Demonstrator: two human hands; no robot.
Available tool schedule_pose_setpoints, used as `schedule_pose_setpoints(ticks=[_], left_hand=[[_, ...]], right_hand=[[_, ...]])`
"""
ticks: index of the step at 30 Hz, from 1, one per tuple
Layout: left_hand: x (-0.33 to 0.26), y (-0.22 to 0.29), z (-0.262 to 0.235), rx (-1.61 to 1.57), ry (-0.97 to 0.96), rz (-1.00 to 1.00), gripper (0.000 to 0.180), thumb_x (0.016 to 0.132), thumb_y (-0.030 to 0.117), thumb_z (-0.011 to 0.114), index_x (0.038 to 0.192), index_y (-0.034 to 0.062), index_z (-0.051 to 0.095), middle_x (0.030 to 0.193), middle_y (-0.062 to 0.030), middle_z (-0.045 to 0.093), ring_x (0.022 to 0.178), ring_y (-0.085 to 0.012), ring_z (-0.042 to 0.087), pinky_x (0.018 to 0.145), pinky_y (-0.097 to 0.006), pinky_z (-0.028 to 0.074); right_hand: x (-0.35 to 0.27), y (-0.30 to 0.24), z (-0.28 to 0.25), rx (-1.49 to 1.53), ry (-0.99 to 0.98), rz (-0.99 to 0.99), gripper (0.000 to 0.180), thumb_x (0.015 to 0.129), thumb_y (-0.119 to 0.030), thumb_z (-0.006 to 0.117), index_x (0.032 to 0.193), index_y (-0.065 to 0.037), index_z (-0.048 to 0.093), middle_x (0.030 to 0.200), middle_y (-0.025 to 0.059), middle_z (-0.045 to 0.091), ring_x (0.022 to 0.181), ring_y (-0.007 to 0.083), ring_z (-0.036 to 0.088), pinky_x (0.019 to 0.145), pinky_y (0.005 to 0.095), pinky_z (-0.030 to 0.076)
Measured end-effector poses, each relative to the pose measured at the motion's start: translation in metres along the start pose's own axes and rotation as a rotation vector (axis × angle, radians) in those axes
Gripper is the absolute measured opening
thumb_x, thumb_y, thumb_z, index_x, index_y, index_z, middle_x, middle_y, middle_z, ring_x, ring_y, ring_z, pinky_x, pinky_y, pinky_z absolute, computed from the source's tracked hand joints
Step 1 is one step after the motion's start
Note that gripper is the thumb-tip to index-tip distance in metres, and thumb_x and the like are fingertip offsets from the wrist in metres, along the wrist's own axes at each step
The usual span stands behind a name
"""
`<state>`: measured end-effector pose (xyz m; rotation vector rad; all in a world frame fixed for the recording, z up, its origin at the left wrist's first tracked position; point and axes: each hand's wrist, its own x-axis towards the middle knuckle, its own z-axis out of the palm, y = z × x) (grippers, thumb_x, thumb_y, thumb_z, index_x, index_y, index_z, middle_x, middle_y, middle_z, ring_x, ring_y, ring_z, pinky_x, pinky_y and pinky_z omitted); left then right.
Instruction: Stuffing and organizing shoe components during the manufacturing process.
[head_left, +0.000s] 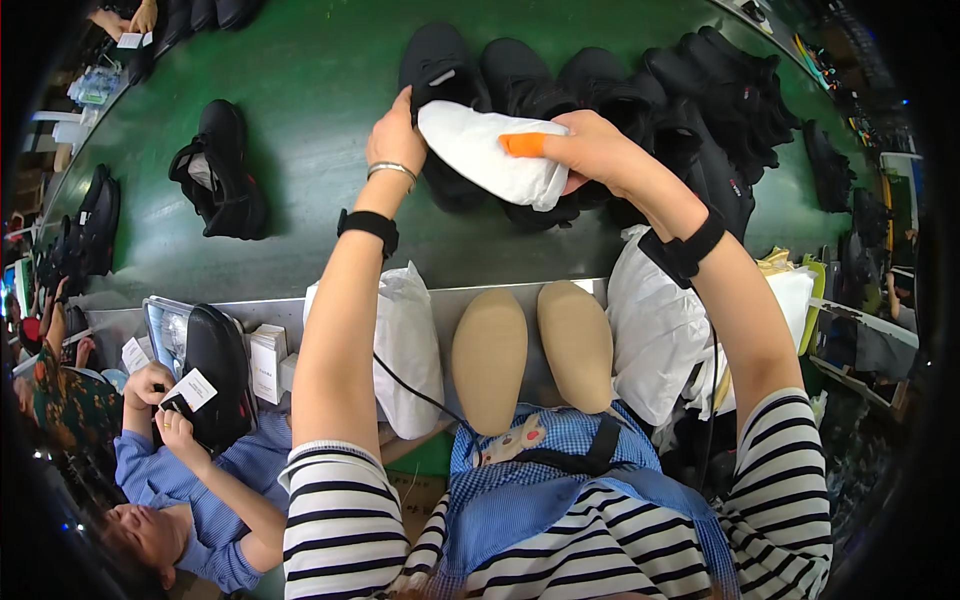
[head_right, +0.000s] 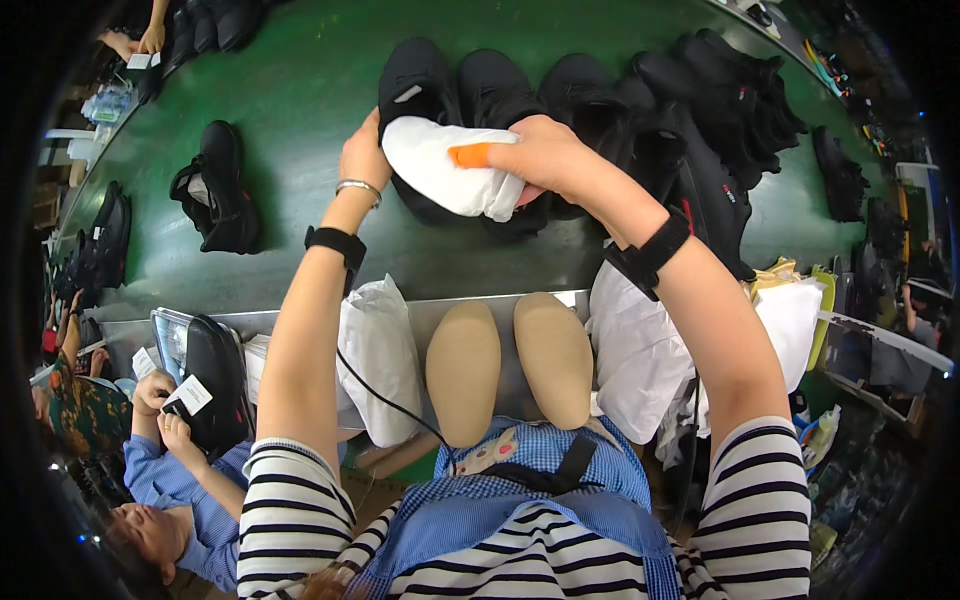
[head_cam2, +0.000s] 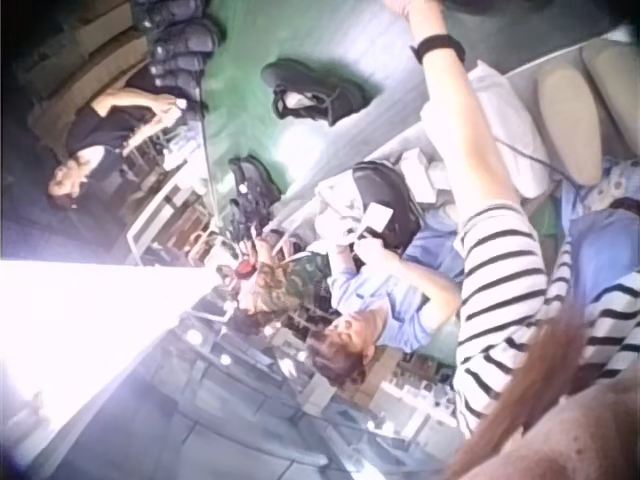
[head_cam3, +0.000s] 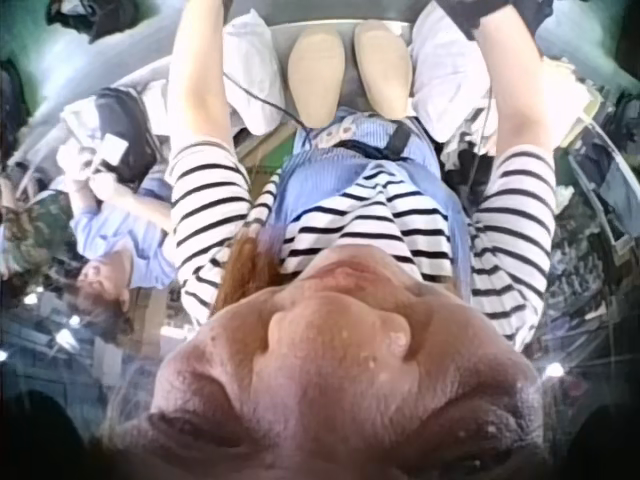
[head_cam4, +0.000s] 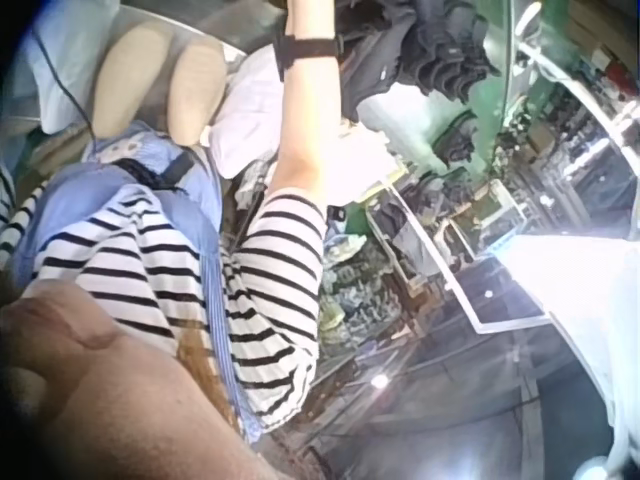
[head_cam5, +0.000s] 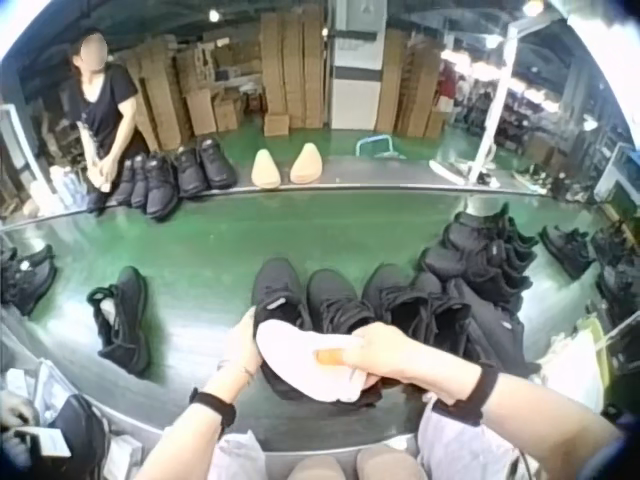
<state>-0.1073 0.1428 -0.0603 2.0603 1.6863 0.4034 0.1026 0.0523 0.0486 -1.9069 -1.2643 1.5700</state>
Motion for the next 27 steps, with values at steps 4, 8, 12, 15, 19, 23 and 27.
schedule_pose_setpoints(ticks=[4,8,12,15,19,23,27], left_hand=[[-0.009,-0.003,0.007,-0.093,0.036,-0.076,0.048,0.082,0.016,0.053,0.129,0.0093,0.046,0.104,-0.0214,0.062,0.097,-0.0376,0.059,0.084,-0.045,0.046],[-0.013,-0.008,0.002,-0.229,0.051,-0.066,0.048,0.083,0.016,0.052,0.13,0.0089,0.046,0.103,-0.0215,0.062,0.095,-0.0378,0.059,0.083,-0.045,0.047],[-0.016,0.011,-0.002,-0.218,-0.023,-0.18,0.048,0.083,0.016,0.053,0.13,0.0079,0.046,0.1,-0.022,0.063,0.094,-0.0374,0.06,0.082,-0.044,0.048],[-0.021,0.003,-0.007,-0.208,-0.001,-0.208,0.047,0.084,0.016,0.052,0.13,0.0072,0.046,0.095,-0.0215,0.064,0.084,-0.0355,0.063,0.079,-0.043,0.05],[-0.022,-0.007,-0.017,-0.437,-0.103,-0.351,0.046,0.086,0.014,0.051,0.131,0.0063,0.044,0.086,-0.0218,0.065,0.058,-0.0308,0.064,0.072,-0.041,0.052],[-0.021,-0.016,-0.002,-0.268,-0.044,-0.242,0.049,0.082,0.01,0.053,0.13,0.0051,0.044,0.088,-0.0217,0.065,0.073,-0.0344,0.064,0.075,-0.042,0.051],[-0.019,-0.015,0.007,-0.258,0.049,-0.114,0.05,0.079,0.008,0.056,0.128,0.0033,0.046,0.092,-0.0215,0.064,0.087,-0.038,0.061,0.077,-0.044,0.049]], right_hand=[[0.002,-0.038,0.003,-0.52,0.149,-0.003,0.065,0.064,-0.056,0.069,0.082,0.006,0.065,0.073,0.0148,0.065,0.066,0.0212,0.066,0.056,0.0288,0.052],[0.018,-0.057,0.028,-0.904,0.307,-0.174,0.056,0.064,-0.051,0.069,0.081,0.002,0.067,0.078,0.0157,0.067,0.076,0.027,0.066,0.067,0.0348,0.053],[0.06,-0.05,0.075,-0.971,0.489,-0.256,0.042,0.069,-0.04,0.068,0.087,-0.002,0.068,0.088,0.0133,0.067,0.081,0.0269,0.066,0.07,0.0363,0.053],[0.074,-0.044,0.1,-0.838,0.53,-0.258,0.039,0.072,-0.035,0.067,0.087,0.0,0.066,0.084,0.0141,0.066,0.081,0.0268,0.067,0.07,0.0376,0.053],[0.07,-0.038,0.099,-0.907,0.33,-0.359,0.027,0.073,-0.029,0.066,0.08,-0.004,0.067,0.079,0.0115,0.067,0.08,0.0258,0.067,0.066,0.0367,0.053],[0.088,-0.032,0.105,-1.166,0.27,-0.449,0.015,0.072,-0.021,0.065,0.08,-0.008,0.069,0.08,0.0099,0.068,0.077,0.0238,0.067,0.062,0.0347,0.054],[0.118,-0.025,0.097,-1.177,0.435,-0.653,0.012,0.074,-0.018,0.061,0.07,-0.009,0.069,0.07,0.0108,0.066,0.07,0.0268,0.067,0.059,0.0364,0.054]])
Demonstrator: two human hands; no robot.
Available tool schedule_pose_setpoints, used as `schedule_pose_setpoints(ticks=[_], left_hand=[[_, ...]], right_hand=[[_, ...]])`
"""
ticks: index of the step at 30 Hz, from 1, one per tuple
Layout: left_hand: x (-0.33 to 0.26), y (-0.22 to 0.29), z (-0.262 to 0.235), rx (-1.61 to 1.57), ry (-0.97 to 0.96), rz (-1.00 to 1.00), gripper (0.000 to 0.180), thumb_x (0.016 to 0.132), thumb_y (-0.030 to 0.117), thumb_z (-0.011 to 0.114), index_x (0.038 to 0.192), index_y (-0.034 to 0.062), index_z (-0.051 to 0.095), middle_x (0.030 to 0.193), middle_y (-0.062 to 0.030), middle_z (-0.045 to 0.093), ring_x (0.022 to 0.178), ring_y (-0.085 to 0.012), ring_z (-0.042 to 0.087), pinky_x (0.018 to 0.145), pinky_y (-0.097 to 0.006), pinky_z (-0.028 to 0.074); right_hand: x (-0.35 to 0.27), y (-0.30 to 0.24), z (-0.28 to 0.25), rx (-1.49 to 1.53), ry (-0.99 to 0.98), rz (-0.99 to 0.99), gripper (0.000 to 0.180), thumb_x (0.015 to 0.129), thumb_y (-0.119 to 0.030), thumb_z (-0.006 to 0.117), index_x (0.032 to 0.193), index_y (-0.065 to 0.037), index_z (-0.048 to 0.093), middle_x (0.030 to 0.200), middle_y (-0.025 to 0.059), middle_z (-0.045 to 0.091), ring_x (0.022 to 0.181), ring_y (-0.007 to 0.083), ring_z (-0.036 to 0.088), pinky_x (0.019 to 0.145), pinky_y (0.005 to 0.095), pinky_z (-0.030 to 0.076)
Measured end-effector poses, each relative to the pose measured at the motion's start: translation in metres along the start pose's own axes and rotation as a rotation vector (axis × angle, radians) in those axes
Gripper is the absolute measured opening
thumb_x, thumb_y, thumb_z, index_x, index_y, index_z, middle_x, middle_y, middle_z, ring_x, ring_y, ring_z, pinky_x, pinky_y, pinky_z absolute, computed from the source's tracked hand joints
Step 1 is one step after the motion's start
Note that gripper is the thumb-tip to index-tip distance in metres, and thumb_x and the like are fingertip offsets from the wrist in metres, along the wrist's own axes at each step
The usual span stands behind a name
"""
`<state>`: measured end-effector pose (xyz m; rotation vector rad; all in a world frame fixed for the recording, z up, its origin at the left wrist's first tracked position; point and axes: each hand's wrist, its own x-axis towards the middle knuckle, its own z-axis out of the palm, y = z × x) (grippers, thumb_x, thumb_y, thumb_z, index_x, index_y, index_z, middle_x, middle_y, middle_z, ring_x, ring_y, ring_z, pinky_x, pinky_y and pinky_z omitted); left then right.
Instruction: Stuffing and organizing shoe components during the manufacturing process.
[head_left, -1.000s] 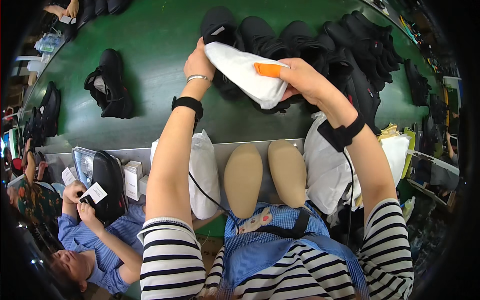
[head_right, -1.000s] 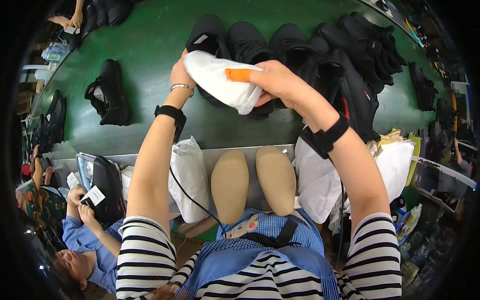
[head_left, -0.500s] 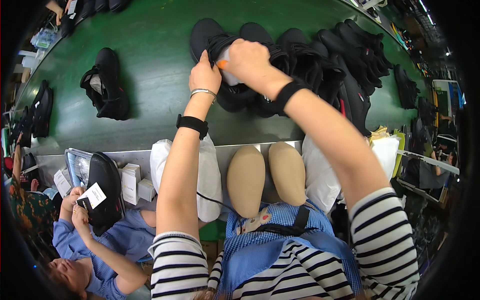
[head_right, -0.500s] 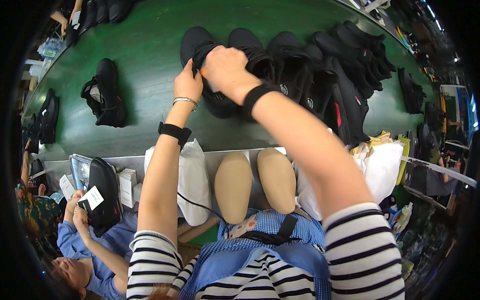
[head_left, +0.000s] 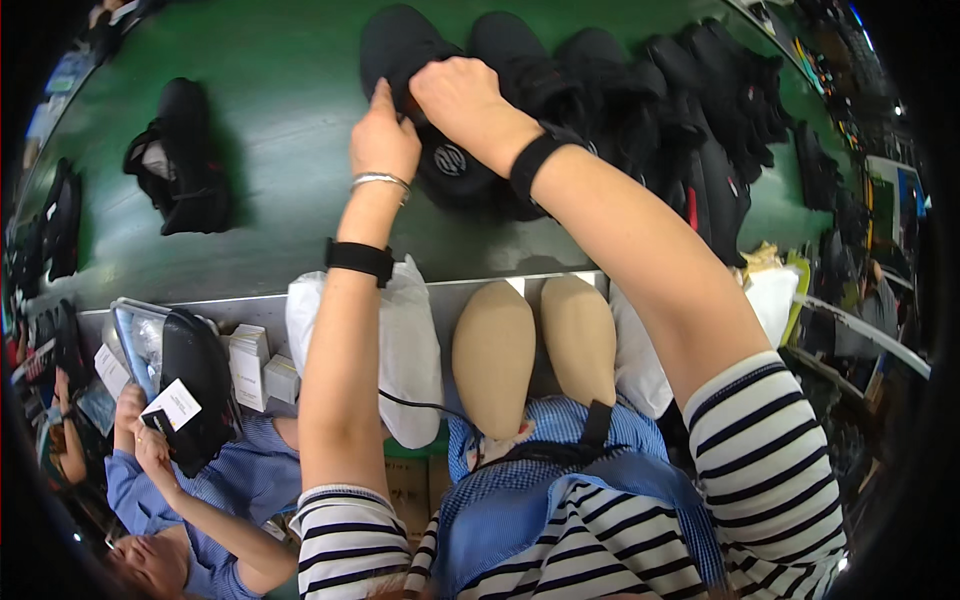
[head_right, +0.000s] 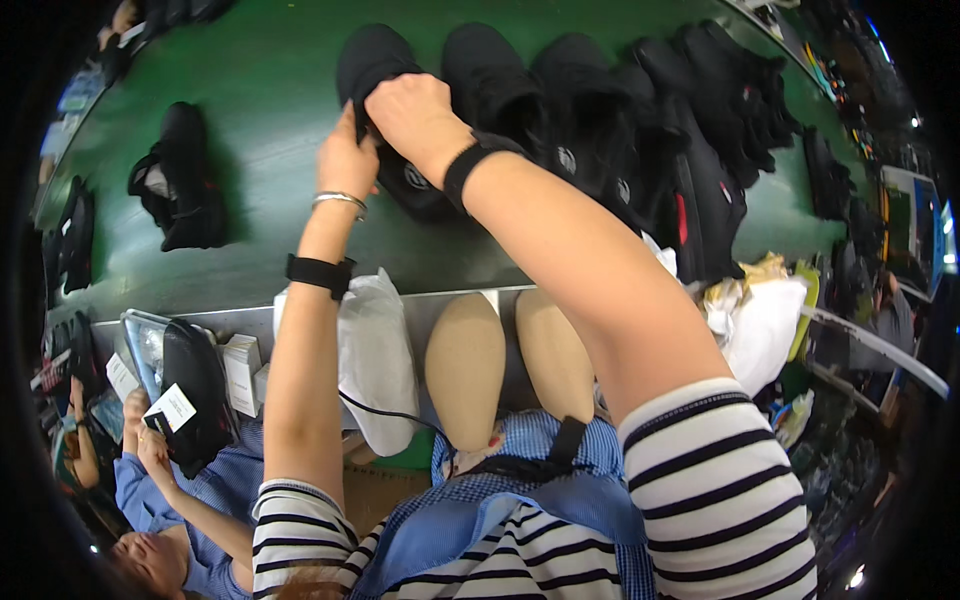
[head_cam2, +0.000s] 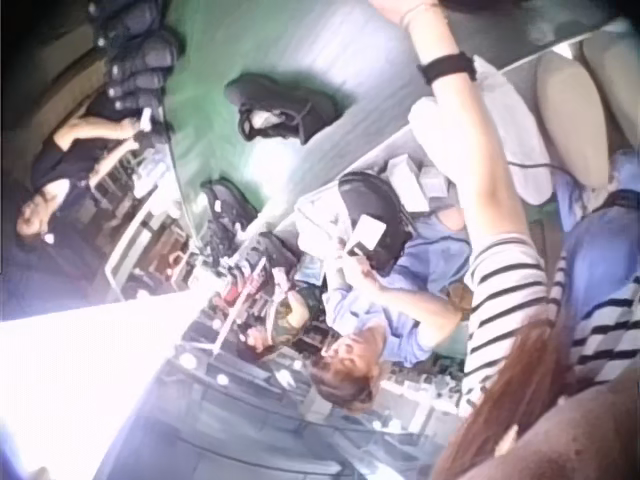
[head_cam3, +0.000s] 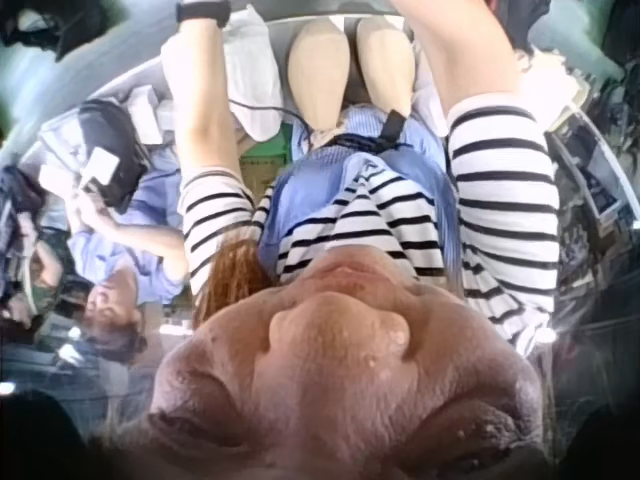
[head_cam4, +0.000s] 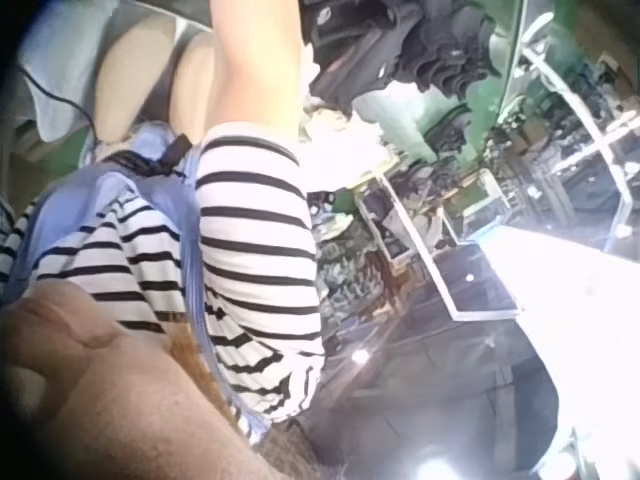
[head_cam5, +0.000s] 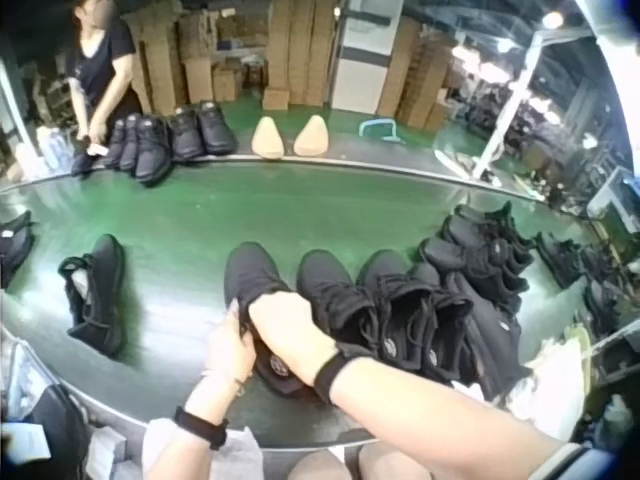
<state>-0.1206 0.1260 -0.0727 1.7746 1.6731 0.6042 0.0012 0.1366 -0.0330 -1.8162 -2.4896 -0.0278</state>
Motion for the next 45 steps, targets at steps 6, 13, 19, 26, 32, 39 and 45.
schedule_pose_setpoints(ticks=[6,13,19,26,32,39,45], left_hand=[[0.012,0.005,-0.01,0.35,-0.145,-0.041,0.05,0.08,0.026,0.062,0.121,0.0048,0.043,0.099,-0.0206,0.064,0.092,-0.0379,0.061,0.077,-0.046,0.049],[0.023,-0.015,-0.007,0.579,-0.055,-0.157,0.067,0.078,0.048,0.06,0.127,0.0054,0.046,0.111,-0.0207,0.06,0.105,-0.0356,0.057,0.086,-0.044,0.047],[-0.002,0.019,-0.065,0.79,0.117,0.269,0.069,0.081,0.045,0.059,0.134,0.0057,0.038,0.112,-0.0218,0.058,0.098,-0.0368,0.058,0.087,-0.043,0.045],[-0.2,0.212,0.001,-0.016,-0.447,0.595,0.041,0.08,0.019,0.067,0.119,0.0089,0.057,0.098,-0.0103,0.061,0.08,-0.0199,0.06,0.073,-0.031,0.049],[-0.262,0.244,0.089,-0.141,-0.595,0.667,0.041,0.079,0.015,0.064,0.118,0.0052,0.056,0.098,-0.0136,0.059,0.083,-0.0266,0.059,0.076,-0.034,0.048],[-0.272,0.296,0.131,-0.532,-0.626,0.136,0.114,0.064,0.041,0.078,0.139,-0.0099,0.009,0.134,-0.0344,0.027,0.127,-0.0406,0.029,0.106,-0.04,0.026],[-0.238,0.273,0.101,-0.791,-0.242,-0.12,0.088,0.072,0.021,0.07,0.14,0.0054,0.017,0.111,-0.0177,0.047,0.101,-0.0257,0.049,0.087,-0.035,0.042]], right_hand=[[-0.002,0.001,-0.01,0.181,-0.047,-0.014,0.015,0.072,-0.02,0.065,0.079,-0.008,0.07,0.084,0.0129,0.067,0.082,0.0286,0.066,0.067,0.0378,0.054],[-0.132,0.068,-0.129,0.545,-0.103,0.087,0.037,0.08,-0.042,0.057,0.092,-0.009,0.068,0.079,0.0118,0.066,0.079,0.0303,0.063,0.071,0.0388,0.05],[-0.388,0.139,-0.163,0.369,0.116,0.626,0.028,0.083,-0.031,0.059,0.095,-0.007,0.066,0.081,0.0123,0.066,0.071,0.0302,0.063,0.063,0.0341,0.05],[-0.521,0.1,-0.063,0.875,-0.098,1.466,0.042,0.08,-0.033,0.059,0.099,0.004,0.062,0.077,0.019,0.065,0.065,0.0264,0.064,0.061,0.0354,0.051],[-0.54,0.106,-0.009,1.176,0.243,1.471,0.04,0.079,-0.031,0.055,0.096,0.005,0.059,0.072,0.0172,0.063,0.065,0.0262,0.061,0.059,0.0356,0.048],[-0.451,0.09,-0.143,0.222,0.291,0.828,0.021,0.074,-0.021,0.066,0.079,-0.004,0.055,0.068,0.0105,0.059,0.063,0.0276,0.06,0.054,0.0385,0.045],[-0.374,0.07,-0.167,0.069,0.445,0.522,0.027,0.066,-0.019,0.07,0.086,-0.006,0.057,0.075,0.0069,0.059,0.069,0.0234,0.06,0.057,0.0333,0.047]])
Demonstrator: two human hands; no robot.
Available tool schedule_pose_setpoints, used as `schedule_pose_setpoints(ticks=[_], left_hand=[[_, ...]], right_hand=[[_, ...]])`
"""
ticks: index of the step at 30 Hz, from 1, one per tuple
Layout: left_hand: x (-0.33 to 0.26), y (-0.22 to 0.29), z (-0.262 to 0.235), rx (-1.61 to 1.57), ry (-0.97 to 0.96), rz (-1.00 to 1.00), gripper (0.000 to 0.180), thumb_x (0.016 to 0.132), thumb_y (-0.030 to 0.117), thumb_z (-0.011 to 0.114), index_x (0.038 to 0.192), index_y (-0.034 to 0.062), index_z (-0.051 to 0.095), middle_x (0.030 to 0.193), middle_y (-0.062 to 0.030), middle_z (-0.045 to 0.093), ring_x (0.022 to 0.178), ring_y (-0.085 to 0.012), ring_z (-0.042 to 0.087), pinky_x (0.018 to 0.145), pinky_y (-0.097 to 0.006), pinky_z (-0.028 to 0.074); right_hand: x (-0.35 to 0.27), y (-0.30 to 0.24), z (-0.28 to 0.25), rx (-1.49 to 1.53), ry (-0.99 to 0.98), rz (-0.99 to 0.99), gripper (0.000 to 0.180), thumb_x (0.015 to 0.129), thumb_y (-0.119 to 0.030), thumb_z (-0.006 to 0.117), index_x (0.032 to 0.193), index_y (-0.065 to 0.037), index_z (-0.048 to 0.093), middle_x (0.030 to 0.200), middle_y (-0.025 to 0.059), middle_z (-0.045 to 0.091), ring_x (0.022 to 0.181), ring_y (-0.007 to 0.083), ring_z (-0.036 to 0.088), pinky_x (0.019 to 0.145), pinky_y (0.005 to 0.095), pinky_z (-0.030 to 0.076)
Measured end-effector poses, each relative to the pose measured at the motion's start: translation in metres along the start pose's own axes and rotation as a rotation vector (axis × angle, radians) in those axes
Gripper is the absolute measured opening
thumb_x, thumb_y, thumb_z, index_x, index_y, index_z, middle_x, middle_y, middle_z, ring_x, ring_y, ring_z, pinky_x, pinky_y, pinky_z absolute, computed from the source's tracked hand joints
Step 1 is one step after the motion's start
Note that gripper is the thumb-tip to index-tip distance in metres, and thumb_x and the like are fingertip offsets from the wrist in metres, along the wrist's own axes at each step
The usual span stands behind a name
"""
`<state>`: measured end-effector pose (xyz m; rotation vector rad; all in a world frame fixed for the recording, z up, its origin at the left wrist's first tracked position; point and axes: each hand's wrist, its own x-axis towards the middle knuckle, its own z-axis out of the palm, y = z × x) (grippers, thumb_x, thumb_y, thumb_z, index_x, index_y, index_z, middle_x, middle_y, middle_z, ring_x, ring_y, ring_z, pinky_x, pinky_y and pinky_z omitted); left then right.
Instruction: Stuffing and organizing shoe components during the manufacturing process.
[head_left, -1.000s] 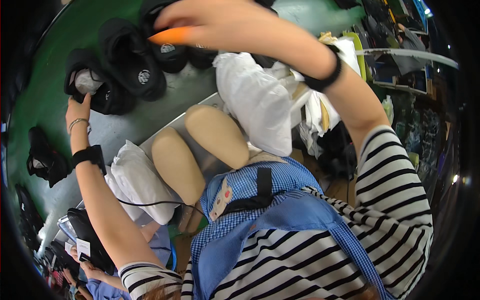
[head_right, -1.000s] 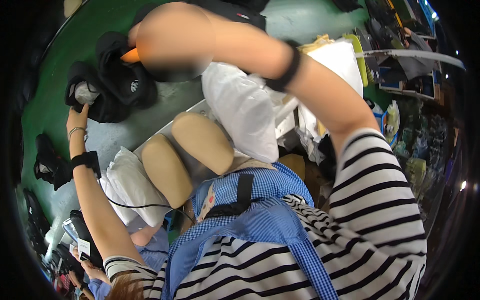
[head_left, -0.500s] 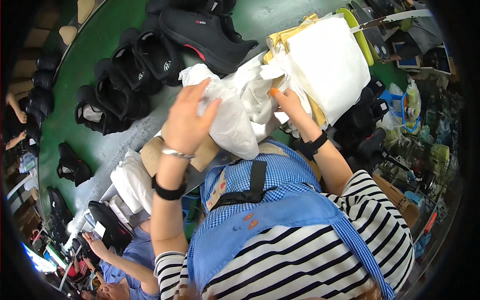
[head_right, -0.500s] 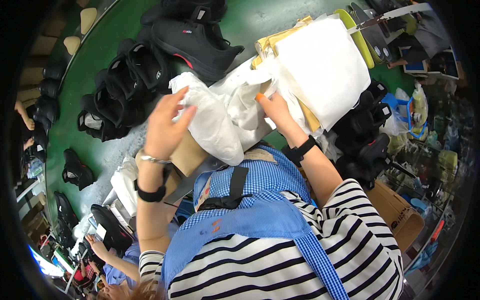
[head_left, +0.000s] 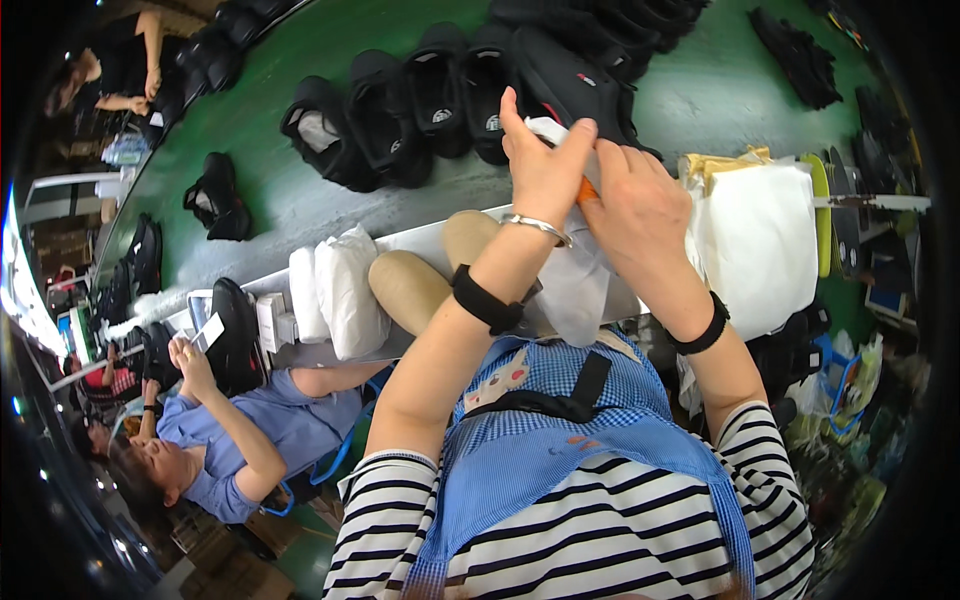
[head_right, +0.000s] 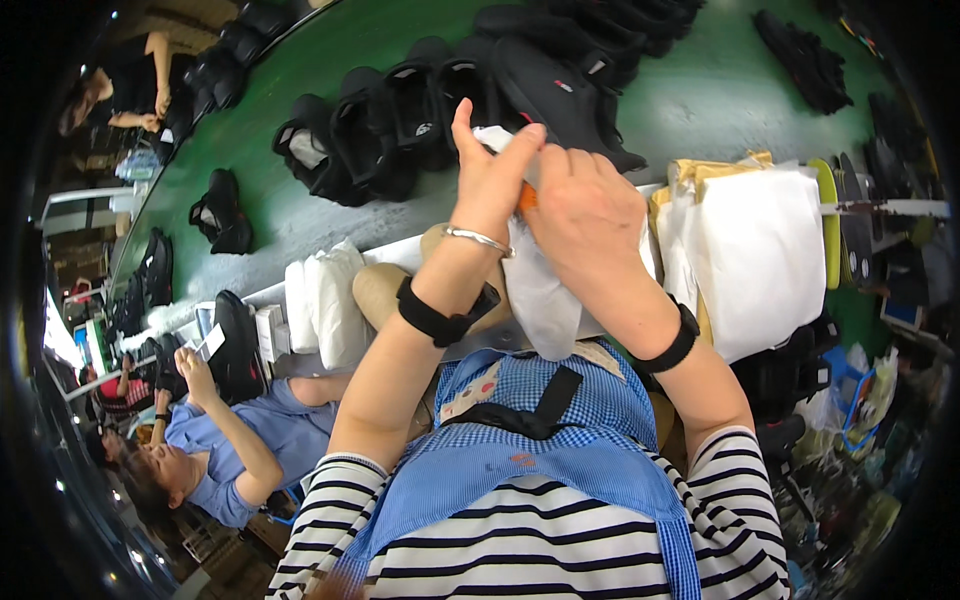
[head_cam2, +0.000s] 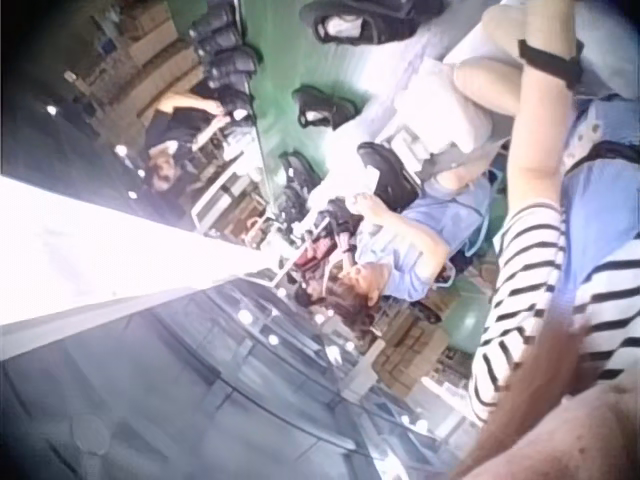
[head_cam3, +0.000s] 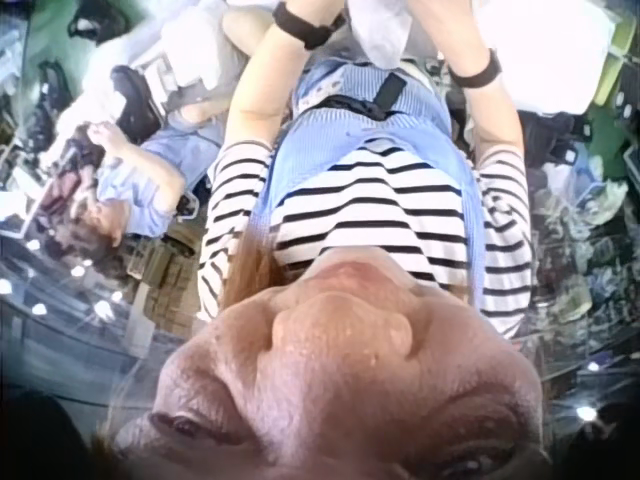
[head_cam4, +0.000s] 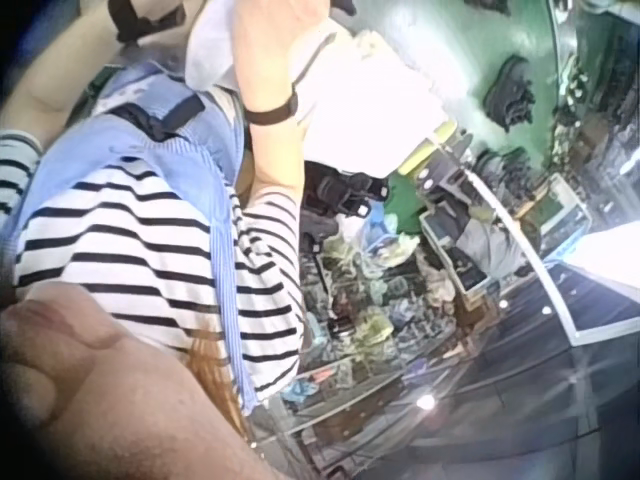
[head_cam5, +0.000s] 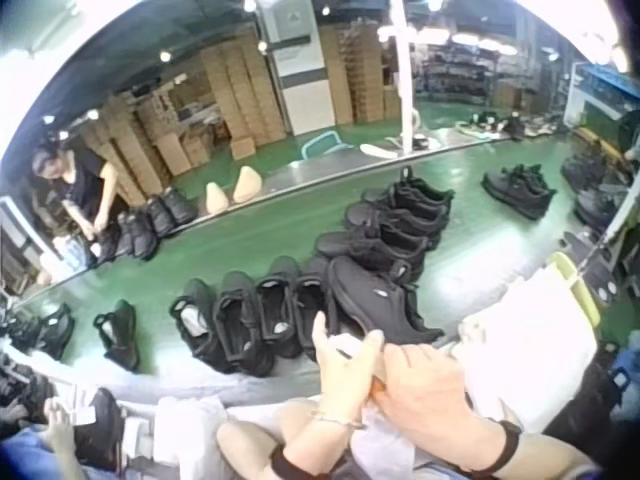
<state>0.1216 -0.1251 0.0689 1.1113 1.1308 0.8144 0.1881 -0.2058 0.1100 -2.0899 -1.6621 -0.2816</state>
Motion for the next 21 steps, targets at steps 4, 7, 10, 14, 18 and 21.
schedule_pose_setpoints(ticks=[4,7,10,14,18,21], left_hand=[[0.028,0.014,-0.071,-0.339,-0.055,-0.101,0.071,0.074,0.012,0.06,0.136,0.0101,0.026,0.091,-0.01,0.055,0.081,-0.0202,0.055,0.07,-0.034,0.05],[0.049,0.028,-0.134,-0.432,0.038,0.031,0.066,0.074,0.011,0.057,0.135,0.0089,0.032,0.089,-0.0114,0.057,0.078,-0.0217,0.058,0.069,-0.037,0.052],[0.059,0.051,-0.169,-0.439,-0.002,0.218,0.066,0.074,0.013,0.056,0.136,0.0097,0.032,0.091,-0.0097,0.057,0.081,-0.021,0.057,0.073,-0.04,0.053],[0.079,0.083,-0.203,-0.512,-0.106,0.292,0.062,0.077,0.018,0.052,0.136,0.0094,0.033,0.094,-0.0108,0.057,0.086,-0.0225,0.057,0.078,-0.041,0.052],[0.126,0.075,-0.241,-0.326,-0.072,0.16,0.061,0.083,0.028,0.056,0.137,0.0078,0.034,0.103,-0.012,0.056,0.091,-0.0205,0.057,0.078,-0.034,0.05],[0.185,0.024,-0.285,0.435,-0.041,0.042,0.067,0.078,0.038,0.066,0.128,-0.0011,0.046,0.113,-0.0119,0.054,0.092,-0.0212,0.057,0.08,-0.032,0.046]], right_hand=[[0.027,-0.038,-0.004,0.207,-0.143,-0.131,0.046,0.067,-0.022,0.074,0.107,-0.005,0.058,0.095,0.0117,0.063,0.087,0.0254,0.062,0.072,0.0315,0.05],[0.046,-0.044,0.007,0.529,-0.281,-0.127,0.057,0.067,-0.031,0.076,0.113,-0.003,0.057,0.102,0.0146,0.062,0.091,0.0254,0.062,0.077,0.0303,0.05],[0.067,-0.054,0.025,0.91,-0.509,0.038,0.065,0.067,-0.037,0.078,0.115,0.0,0.055,0.106,0.0145,0.061,0.091,0.0223,0.062,0.079,0.0286,0.049],[0.086,-0.084,0.044,1.27,-0.712,0.178,0.064,0.068,-0.038,0.078,0.114,0.001,0.055,0.101,0.0096,0.062,0.09,0.0137,0.06,0.078,0.0254,0.047],[0.11,-0.089,0.065,1.25,-0.786,0.372,0.05,0.072,-0.032,0.075,0.104,0.002,0.057,0.09,0.0074,0.064,0.079,0.0116,0.062,0.069,0.0243,0.05],[0.107,-0.083,0.083,1.158,-0.823,0.5,0.046,0.075,-0.031,0.072,0.103,0.002,0.057,0.091,0.0087,0.064,0.079,0.0125,0.063,0.066,0.024,0.052]])
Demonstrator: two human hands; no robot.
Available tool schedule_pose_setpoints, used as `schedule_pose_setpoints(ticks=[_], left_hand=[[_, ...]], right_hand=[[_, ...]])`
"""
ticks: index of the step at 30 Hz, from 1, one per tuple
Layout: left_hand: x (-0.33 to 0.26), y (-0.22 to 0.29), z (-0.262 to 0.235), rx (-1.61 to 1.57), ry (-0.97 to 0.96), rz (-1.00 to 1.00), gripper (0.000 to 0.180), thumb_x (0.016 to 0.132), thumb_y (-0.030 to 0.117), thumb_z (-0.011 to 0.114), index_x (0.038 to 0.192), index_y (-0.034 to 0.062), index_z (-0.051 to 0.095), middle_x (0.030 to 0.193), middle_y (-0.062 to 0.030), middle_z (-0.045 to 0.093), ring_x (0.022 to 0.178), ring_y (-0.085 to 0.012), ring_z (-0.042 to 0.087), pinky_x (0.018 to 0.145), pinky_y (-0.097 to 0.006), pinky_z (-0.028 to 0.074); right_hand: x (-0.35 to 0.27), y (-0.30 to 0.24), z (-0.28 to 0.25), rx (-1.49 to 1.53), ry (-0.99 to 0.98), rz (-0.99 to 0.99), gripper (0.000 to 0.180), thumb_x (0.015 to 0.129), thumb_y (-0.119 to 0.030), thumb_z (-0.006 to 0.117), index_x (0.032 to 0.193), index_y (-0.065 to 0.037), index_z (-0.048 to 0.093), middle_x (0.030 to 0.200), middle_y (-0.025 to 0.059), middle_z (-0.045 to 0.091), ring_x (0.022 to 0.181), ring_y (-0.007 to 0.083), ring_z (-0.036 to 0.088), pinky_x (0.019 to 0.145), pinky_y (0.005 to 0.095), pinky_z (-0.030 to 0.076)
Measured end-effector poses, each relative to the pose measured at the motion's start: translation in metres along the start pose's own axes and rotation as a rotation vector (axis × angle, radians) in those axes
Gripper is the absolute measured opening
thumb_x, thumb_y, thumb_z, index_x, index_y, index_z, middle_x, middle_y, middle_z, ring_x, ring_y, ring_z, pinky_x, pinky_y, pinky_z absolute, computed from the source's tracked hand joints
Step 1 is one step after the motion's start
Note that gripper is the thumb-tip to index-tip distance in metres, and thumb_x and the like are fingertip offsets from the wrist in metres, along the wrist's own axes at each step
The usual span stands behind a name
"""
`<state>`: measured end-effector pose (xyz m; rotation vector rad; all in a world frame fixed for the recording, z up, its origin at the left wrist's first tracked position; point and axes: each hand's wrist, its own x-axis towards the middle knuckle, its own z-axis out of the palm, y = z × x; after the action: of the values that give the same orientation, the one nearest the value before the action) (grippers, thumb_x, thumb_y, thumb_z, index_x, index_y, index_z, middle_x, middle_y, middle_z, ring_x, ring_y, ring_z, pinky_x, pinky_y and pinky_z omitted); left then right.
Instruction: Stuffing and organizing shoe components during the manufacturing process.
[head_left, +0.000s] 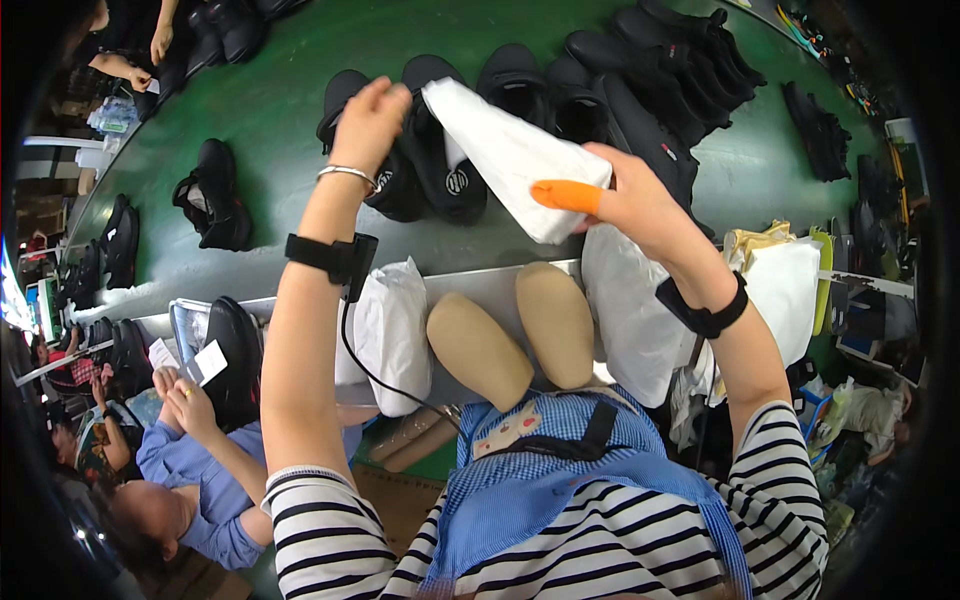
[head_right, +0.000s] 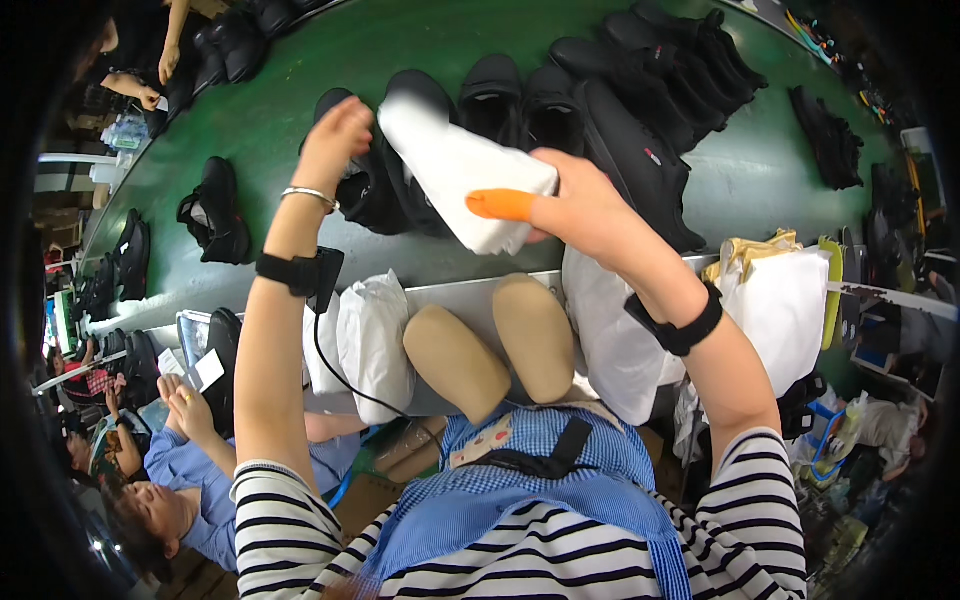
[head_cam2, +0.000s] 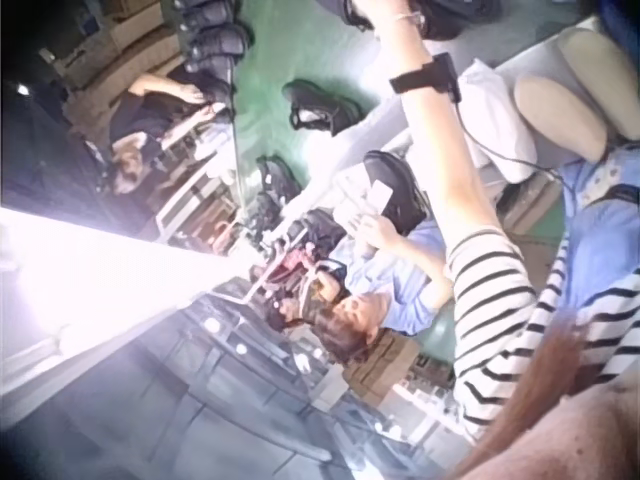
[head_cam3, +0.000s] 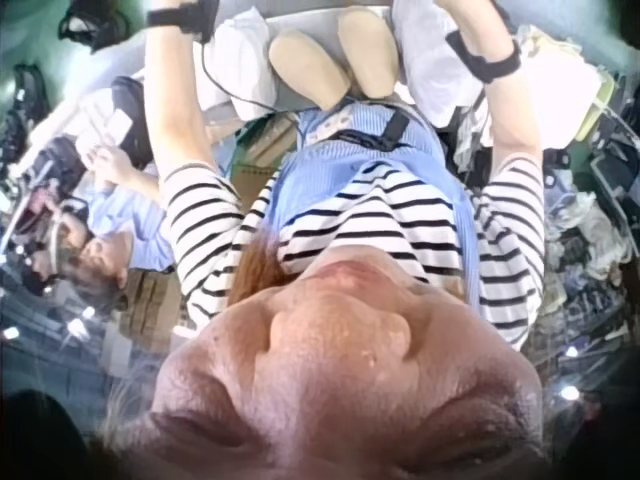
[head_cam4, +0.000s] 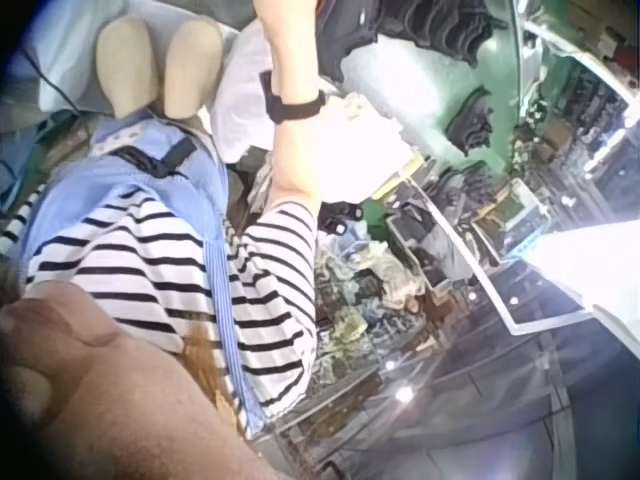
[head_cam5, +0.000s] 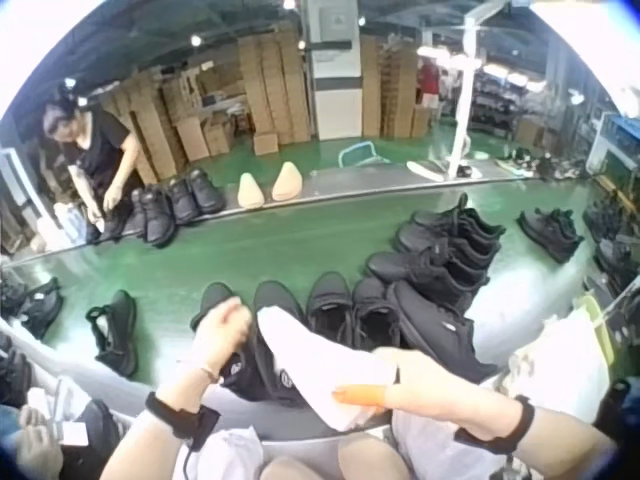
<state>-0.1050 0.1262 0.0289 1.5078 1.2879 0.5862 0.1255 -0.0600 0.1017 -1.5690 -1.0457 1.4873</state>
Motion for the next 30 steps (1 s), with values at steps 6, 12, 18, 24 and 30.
schedule_pose_setpoints(ticks=[6,12,18,24,30], left_hand=[[0.027,-0.047,0.039,0.963,0.046,0.146,0.053,0.082,0.019,0.055,0.133,0.0165,0.041,0.105,-0.0196,0.059,0.099,-0.0367,0.058,0.083,-0.044,0.047],[0.031,-0.048,0.015,0.525,0.004,0.062,0.037,0.085,0.021,0.053,0.12,0.0105,0.057,0.077,-0.0174,0.066,0.052,-0.0269,0.063,0.065,-0.037,0.052],[0.021,-0.047,0.009,0.476,-0.028,0.076,0.041,0.081,0.014,0.048,0.12,0.0027,0.055,0.074,-0.0196,0.064,0.053,-0.0259,0.062,0.065,-0.038,0.051],[0.022,-0.063,0.013,0.498,0.073,0.219,0.04,0.079,0.015,0.049,0.117,0.0049,0.058,0.082,-0.021,0.064,0.077,-0.0336,0.063,0.078,-0.042,0.049],[0.023,-0.074,0.006,0.532,0.149,0.13,0.039,0.078,0.019,0.051,0.115,0.0089,0.06,0.094,-0.0217,0.063,0.091,-0.0362,0.06,0.082,-0.044,0.047]], right_hand=[[0.034,0.029,0.012,0.173,-0.173,0.259,0.039,0.084,-0.025,0.061,0.111,0.002,0.056,0.097,0.0105,0.064,0.079,0.0146,0.066,0.067,0.0236,0.055],[0.072,0.0,0.025,-0.312,-0.031,0.252,0.055,0.071,-0.04,0.069,0.101,0.006,0.06,0.086,0.0139,0.065,0.077,0.019,0.066,0.065,0.0272,0.054],[0.11,-0.013,0.072,-1.062,0.147,-0.085,0.057,0.063,-0.046,0.07,0.085,0.006,0.06,0.078,0.0204,0.064,0.072,0.0316,0.065,0.067,0.0362,0.053],[0.16,0.037,0.122,-1.111,0.268,-0.35,0.052,0.071,-0.034,0.07,0.097,0.007,0.055,0.078,0.0208,0.065,0.073,0.0357,0.065,0.064,0.0411,0.053],[0.152,0.025,0.119,-1.284,0.093,-0.304,0.021,0.07,-0.023,0.066,0.074,-0.002,0.066,0.076,0.0133,0.067,0.074,0.0288,0.067,0.063,0.0388,0.053]])
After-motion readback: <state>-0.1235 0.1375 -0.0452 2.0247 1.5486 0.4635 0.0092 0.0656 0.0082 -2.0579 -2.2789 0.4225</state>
